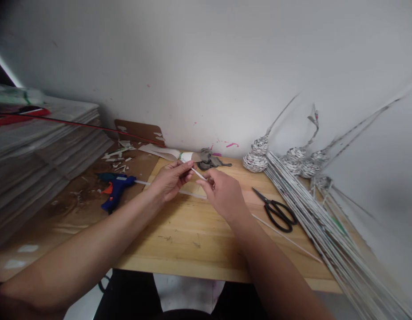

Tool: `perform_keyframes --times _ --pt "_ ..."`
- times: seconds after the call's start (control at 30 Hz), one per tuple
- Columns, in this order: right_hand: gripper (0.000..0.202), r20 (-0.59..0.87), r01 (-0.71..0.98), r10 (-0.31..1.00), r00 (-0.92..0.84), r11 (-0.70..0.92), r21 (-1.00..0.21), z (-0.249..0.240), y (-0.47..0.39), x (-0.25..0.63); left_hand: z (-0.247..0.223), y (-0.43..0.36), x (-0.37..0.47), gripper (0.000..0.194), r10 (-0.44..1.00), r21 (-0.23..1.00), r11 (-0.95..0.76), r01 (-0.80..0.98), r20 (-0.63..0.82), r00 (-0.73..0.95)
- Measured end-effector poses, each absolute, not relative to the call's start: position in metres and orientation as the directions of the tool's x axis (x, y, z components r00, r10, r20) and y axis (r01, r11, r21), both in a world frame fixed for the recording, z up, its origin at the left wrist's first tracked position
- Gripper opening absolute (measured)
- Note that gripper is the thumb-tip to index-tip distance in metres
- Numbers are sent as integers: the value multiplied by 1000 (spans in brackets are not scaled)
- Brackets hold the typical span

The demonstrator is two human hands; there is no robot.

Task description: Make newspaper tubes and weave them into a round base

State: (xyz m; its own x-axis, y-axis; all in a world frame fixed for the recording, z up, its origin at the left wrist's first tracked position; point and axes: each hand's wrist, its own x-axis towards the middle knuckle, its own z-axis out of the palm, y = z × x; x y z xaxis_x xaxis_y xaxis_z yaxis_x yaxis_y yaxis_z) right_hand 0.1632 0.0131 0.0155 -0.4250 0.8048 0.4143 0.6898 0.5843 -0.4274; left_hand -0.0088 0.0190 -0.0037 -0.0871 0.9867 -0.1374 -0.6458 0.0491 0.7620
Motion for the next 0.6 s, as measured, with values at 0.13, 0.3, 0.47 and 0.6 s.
perform_keyframes --times 0.13,0.3,0.47,0.6 --pt "32 396 697 798 -453 595 -400 16 14 163 -3 19 -9 25 987 760 34 -650 -129 -99" --pt "20 404 669 816 -413 573 -473 13 14 162 -4 17 -6 26 986 771 61 -634 -143 -79" --pt "32 314 627 826 -468 561 -540 12 14 162 -4 17 -5 27 989 775 73 -627 -136 -53" --pt "20 379 617 826 -418 564 -548 12 14 161 -4 17 -6 22 987 772 87 -630 -152 -50"
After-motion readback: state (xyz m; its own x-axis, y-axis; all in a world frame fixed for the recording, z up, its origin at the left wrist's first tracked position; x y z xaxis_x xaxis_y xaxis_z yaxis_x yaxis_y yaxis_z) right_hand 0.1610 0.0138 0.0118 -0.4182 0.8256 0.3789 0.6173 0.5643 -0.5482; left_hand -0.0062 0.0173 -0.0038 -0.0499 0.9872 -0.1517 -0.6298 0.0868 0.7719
